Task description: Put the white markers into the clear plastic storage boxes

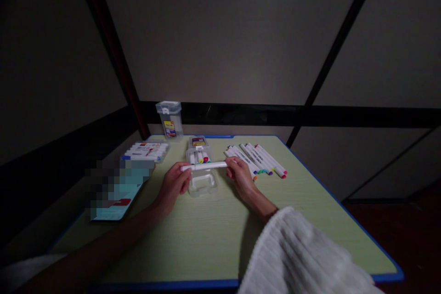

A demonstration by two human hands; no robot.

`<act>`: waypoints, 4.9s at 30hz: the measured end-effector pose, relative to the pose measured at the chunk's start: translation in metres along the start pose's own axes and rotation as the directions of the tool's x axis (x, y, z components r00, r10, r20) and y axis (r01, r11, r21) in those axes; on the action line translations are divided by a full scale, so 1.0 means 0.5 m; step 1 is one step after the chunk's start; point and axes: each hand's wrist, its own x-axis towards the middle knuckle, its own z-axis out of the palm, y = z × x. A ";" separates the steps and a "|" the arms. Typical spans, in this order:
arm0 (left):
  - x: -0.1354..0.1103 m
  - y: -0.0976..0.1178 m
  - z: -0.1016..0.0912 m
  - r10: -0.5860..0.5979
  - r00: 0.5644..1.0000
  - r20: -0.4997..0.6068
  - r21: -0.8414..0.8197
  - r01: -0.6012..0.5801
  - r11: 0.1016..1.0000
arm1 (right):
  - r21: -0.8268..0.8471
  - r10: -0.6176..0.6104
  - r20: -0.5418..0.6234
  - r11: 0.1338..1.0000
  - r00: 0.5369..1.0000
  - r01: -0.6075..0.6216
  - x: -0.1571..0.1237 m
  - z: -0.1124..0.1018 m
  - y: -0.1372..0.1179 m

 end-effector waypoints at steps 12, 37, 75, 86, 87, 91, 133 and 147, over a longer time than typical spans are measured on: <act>-0.009 0.010 0.004 0.001 1.000 -0.022 0.042 0.000 0.999 | -0.051 0.002 0.015 0.999 1.000 -0.002 -0.005 -0.002 0.004; -0.002 0.000 -0.001 0.017 0.998 -0.063 -0.036 -0.019 0.999 | 0.088 -0.042 0.033 0.995 0.999 0.038 -0.010 0.002 -0.011; -0.001 0.015 -0.007 -0.024 0.988 -0.152 -0.095 0.010 0.995 | -0.071 0.192 0.727 0.976 0.659 -0.205 -0.057 0.009 -0.039; -0.011 0.026 0.002 0.042 0.993 -0.109 -0.028 -0.045 0.999 | -0.045 0.165 0.811 0.974 0.561 -0.220 -0.055 0.007 -0.027; -0.011 0.024 0.002 0.041 0.993 -0.111 -0.029 -0.045 0.999 | -0.040 0.159 0.821 0.974 0.549 -0.223 -0.055 0.007 -0.026; -0.009 0.017 0.002 0.035 0.995 -0.092 -0.036 -0.039 0.999 | -0.024 0.137 0.835 0.976 0.533 -0.214 -0.057 0.008 -0.027; -0.007 0.015 0.007 -0.081 0.997 -0.018 -0.002 0.081 0.997 | 0.006 0.101 0.712 0.989 0.695 -0.151 -0.053 0.022 -0.021; -0.006 0.008 0.008 -0.081 0.997 -0.003 0.011 0.081 0.997 | -0.014 0.148 0.642 0.983 0.752 -0.182 -0.055 0.031 -0.018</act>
